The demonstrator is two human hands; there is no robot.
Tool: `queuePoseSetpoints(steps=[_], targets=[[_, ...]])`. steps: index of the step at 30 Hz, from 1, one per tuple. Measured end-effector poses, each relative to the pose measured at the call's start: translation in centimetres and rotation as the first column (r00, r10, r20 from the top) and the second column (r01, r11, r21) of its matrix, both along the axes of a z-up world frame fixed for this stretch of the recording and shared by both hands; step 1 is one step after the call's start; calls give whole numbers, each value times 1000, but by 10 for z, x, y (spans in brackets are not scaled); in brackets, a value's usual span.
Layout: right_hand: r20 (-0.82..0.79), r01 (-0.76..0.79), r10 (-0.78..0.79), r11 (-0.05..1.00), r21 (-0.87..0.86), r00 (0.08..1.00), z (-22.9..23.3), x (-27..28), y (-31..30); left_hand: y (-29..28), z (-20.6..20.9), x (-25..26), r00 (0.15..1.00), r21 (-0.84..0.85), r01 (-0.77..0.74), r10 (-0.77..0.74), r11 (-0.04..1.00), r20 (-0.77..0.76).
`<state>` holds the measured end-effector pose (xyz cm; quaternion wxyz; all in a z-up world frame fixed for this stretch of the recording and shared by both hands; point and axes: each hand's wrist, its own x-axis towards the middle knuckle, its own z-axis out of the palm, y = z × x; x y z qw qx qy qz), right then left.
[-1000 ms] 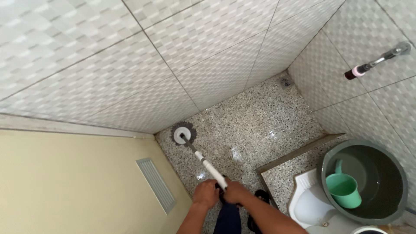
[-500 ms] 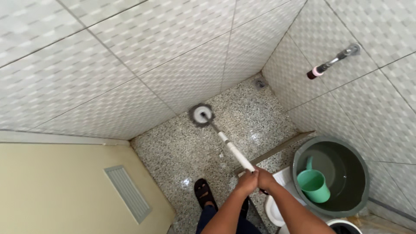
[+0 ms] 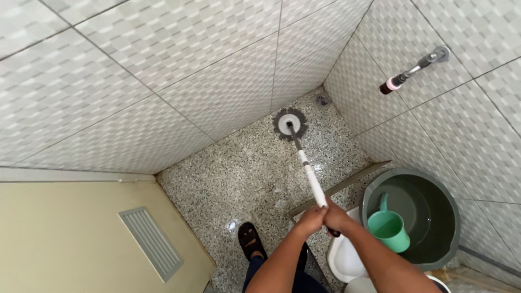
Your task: The person cleans the bathroom floor by using a mop to scrub the tiles, pouring water from a ladle to rinse the surface, and using a squeegee to push water toward the drain.
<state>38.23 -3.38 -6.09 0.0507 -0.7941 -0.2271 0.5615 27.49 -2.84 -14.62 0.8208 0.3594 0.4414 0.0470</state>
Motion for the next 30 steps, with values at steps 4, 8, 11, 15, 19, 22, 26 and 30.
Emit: queuePoseSetpoints(steps=[4, 8, 11, 15, 19, 22, 26, 30], targets=[[81, -330, 323, 938, 104, 943, -38, -33, -27, -33, -35, -38, 990, -21, -92, 89, 996, -110], [-2, -530, 532, 844, -86, 847, -51, -87, -47, -57, -49, -105, 973, 108, -110, 129, 988, -194], [-8, -632, 632, 775, 32, 775, -55, -132, -66, -71, -47, -157, 952, 66, -102, 117, 993, -284], [-89, -784, 779, 617, -64, 620, -66, -192, -55, -82, -42, -218, 870, -222, -397, 287, 891, -401], [-52, -743, 742, 669, -1, 668, -49, -241, -40, -80, -45, -257, 808, 16, -377, 337, 926, -484], [-146, -553, 535, 821, -144, 832, -34, -246, -36, -82, -49, -260, 793, 182, -321, 369, 929, -484], [-92, -356, 350, 932, -61, 932, -60, -205, -53, -83, -53, -221, 838, 155, -322, 358, 934, -411], [-173, -123, 109, 990, -74, 979, -69, -152, -63, -68, -55, -170, 876, 72, -85, 109, 994, -470]])
